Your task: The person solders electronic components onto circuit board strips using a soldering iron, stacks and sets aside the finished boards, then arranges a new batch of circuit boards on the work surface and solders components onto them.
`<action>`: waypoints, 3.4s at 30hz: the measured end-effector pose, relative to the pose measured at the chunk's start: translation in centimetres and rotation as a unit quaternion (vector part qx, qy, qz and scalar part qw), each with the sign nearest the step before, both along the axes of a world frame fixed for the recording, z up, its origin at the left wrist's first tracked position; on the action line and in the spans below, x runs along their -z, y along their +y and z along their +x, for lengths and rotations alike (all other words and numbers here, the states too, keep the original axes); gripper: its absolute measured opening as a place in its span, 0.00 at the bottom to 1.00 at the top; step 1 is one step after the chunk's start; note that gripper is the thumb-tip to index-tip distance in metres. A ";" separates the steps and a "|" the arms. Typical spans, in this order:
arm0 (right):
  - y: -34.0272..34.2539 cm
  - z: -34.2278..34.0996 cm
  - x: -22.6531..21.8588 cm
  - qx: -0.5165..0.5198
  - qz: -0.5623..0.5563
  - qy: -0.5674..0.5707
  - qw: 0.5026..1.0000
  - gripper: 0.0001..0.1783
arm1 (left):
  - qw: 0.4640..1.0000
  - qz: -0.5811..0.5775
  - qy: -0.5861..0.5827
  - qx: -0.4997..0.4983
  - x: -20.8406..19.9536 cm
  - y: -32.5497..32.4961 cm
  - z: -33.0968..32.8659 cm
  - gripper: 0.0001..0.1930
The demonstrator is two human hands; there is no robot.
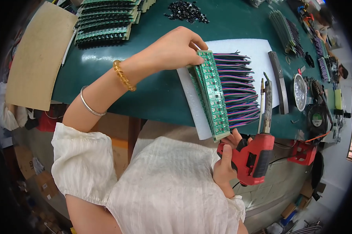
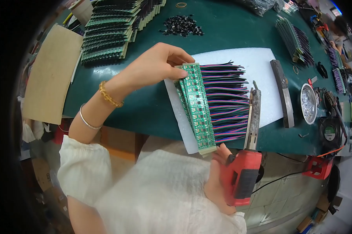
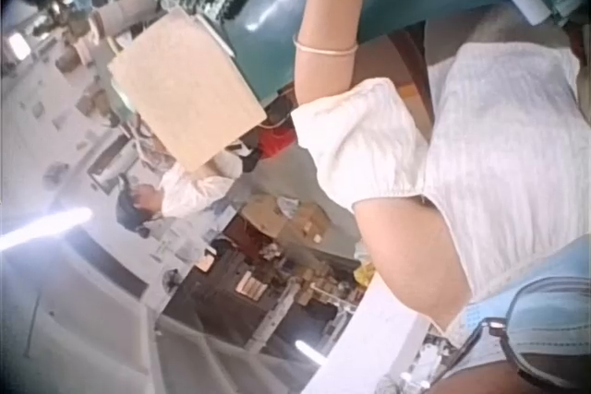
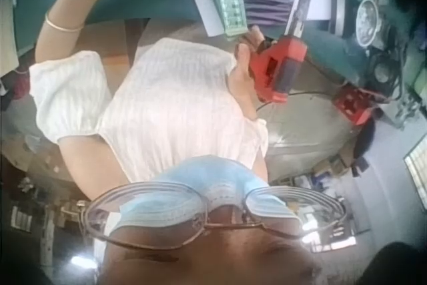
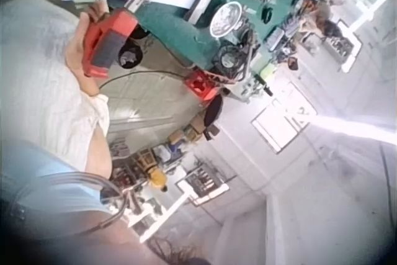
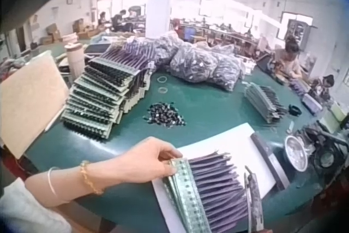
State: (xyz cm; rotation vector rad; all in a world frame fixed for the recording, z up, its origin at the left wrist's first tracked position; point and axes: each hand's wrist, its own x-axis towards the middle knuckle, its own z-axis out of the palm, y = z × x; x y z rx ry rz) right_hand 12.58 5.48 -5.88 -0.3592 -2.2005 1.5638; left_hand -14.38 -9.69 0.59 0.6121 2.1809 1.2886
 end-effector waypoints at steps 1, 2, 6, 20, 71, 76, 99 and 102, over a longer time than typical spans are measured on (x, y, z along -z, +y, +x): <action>0.2 0.1 0.2 -0.021 0.011 -0.003 1.000 0.34 | 1.000 0.000 0.001 0.000 0.0 -0.1 0.1 0.19; 0.3 0.2 0.3 -0.039 0.021 -0.007 0.999 0.33 | 1.000 0.000 0.019 -0.006 -0.1 -0.3 0.2 0.18; 0.1 0.2 -0.1 -0.028 0.009 -0.003 1.000 0.34 | 0.997 -0.002 0.069 -0.017 -0.8 -0.8 1.0 0.17; 0.2 0.7 -0.2 0.093 -0.002 0.107 0.990 0.34 | 0.989 0.146 0.006 -0.020 1.4 -0.2 2.5 0.18; 0.0 0.4 -0.7 0.073 0.061 -0.062 0.994 0.24 | 0.995 -0.012 0.099 -0.014 1.2 0.3 1.1 0.18; 0.1 1.0 -0.8 0.041 0.022 -0.052 0.998 0.24 | 0.987 -0.040 0.153 -0.007 -0.5 0.8 1.6 0.13; -0.1 -0.4 0.6 0.166 0.008 0.090 0.982 0.34 | 0.957 0.226 -0.174 -0.057 0.4 0.9 1.4 0.17; 0.0 -0.8 1.3 0.154 0.022 0.108 0.982 0.33 | 0.956 0.220 -0.185 -0.064 0.8 1.0 1.2 0.18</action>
